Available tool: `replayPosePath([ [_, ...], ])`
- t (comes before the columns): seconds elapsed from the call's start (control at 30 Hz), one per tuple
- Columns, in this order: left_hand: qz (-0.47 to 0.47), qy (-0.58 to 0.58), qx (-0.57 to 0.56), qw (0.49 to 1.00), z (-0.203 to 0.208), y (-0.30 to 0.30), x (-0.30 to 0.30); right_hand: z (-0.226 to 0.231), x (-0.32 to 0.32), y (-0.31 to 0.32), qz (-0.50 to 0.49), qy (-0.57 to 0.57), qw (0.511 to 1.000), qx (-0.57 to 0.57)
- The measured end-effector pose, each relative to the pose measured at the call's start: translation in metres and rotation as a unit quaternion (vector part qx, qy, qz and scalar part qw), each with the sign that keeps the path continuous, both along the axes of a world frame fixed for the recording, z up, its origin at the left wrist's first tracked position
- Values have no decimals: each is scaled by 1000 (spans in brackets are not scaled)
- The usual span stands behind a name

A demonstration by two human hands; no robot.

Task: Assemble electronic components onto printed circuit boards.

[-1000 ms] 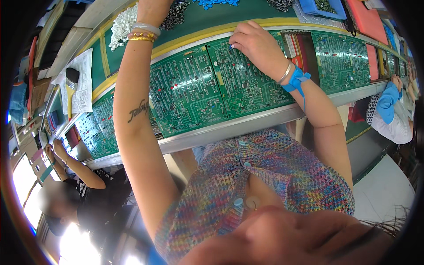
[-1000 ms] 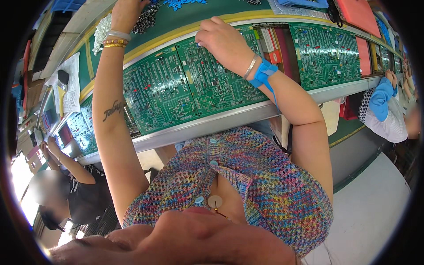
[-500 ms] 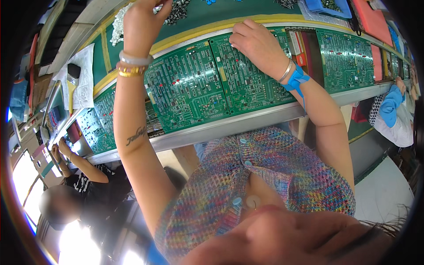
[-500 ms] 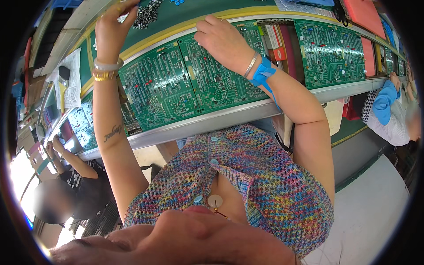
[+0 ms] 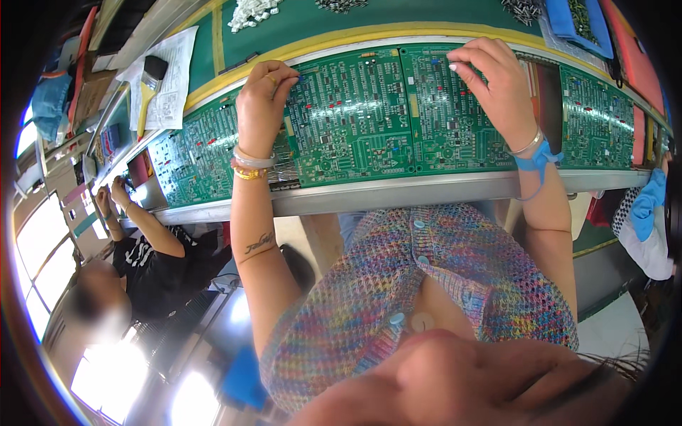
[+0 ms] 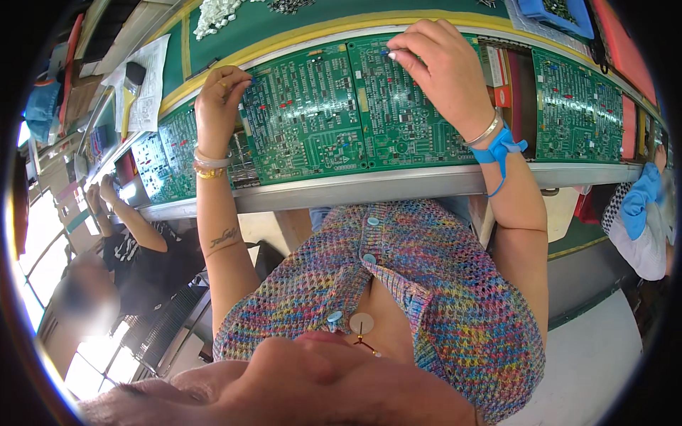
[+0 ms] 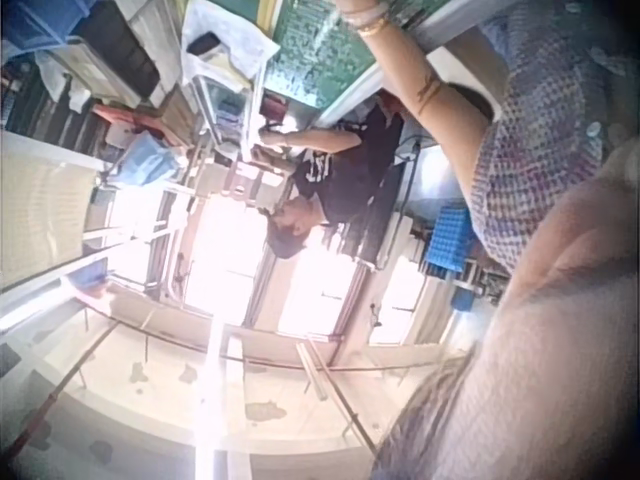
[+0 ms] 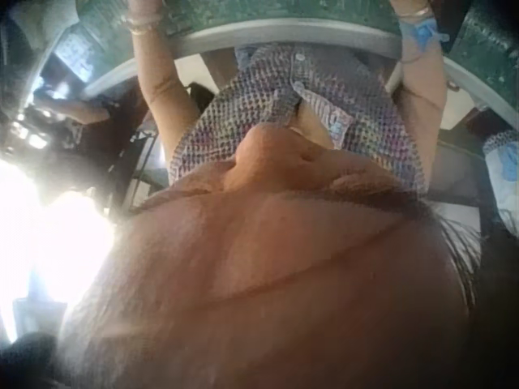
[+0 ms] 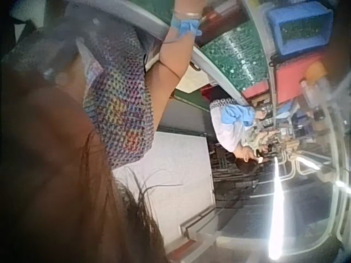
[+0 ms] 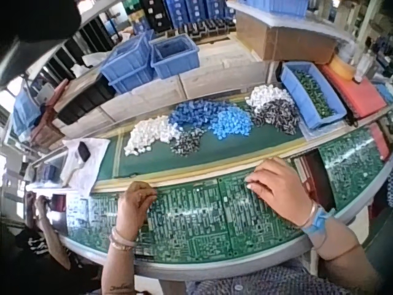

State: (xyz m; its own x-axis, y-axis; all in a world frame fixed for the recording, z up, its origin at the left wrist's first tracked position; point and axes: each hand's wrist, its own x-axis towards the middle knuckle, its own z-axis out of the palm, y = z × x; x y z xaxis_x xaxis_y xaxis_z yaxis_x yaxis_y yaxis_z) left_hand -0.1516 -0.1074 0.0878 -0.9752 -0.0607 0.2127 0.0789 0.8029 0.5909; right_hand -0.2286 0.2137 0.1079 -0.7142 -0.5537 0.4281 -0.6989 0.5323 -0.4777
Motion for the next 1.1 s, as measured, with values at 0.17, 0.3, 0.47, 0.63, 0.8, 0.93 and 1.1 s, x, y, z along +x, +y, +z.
replayPosePath([
  [0.17, 3, -11, -26, 1000, -3, 1, 1, -9, -4, 3, -20, -15, 1000, 16],
  [0.3, -1, 3, -44, 999, -6, -1, 1, -10, -5, 3, -26, -24, 999, 23],
  [0.47, -16, 4, -67, 998, -3, -1, 2, -8, -6, 5, -34, -26, 999, 29],
  [0.63, -12, 1, -37, 999, 7, 0, 6, -8, -14, 13, -51, -12, 999, 16],
  [0.8, 60, 17, -128, 990, 16, -7, 13, -2, -13, 32, -107, -12, 994, 7],
  [0.93, 89, -60, -197, 975, 12, -9, 46, -1, -10, 30, -114, -19, 993, -31],
  [1.1, 49, -53, -141, 987, 4, -3, 45, 17, 12, 39, -125, 8, 992, -33],
])
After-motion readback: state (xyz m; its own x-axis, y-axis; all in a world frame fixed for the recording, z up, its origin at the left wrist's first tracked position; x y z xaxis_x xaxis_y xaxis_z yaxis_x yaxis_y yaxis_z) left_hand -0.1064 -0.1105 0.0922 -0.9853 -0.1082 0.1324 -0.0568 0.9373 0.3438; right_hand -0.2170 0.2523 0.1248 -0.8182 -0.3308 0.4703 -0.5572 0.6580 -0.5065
